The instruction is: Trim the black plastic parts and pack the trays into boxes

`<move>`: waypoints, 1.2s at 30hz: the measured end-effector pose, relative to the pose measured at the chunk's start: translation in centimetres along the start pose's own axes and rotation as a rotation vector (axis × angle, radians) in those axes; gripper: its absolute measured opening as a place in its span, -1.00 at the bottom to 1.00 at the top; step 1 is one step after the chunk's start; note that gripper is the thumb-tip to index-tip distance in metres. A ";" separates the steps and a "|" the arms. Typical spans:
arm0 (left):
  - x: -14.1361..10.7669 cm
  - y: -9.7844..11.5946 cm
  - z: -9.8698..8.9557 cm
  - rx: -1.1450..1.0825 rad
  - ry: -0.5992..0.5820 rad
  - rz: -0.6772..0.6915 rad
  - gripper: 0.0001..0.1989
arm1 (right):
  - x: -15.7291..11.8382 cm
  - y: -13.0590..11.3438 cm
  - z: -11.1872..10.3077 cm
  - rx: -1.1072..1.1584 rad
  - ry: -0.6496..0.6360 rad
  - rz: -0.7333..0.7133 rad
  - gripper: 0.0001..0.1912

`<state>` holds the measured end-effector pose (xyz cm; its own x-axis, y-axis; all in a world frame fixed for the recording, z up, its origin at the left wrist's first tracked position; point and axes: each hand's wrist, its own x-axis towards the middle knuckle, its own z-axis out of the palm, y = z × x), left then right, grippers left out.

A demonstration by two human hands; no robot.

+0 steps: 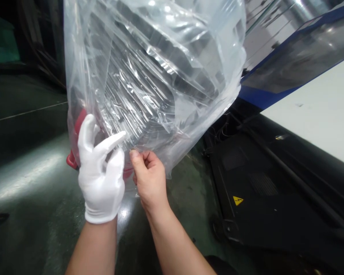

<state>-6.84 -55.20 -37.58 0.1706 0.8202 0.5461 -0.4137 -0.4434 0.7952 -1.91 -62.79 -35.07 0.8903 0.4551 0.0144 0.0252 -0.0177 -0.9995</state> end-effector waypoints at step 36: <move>0.5 1.3 2.5 0.126 0.066 -0.092 -0.61 | 0.3 -0.4 0.0 -0.075 0.034 -0.030 -0.80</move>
<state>-5.06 -56.25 -35.60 0.1421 0.8793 0.4546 -0.2833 -0.4040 0.8698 -1.67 -62.67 -34.71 0.9034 0.4263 0.0469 0.0853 -0.0713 -0.9938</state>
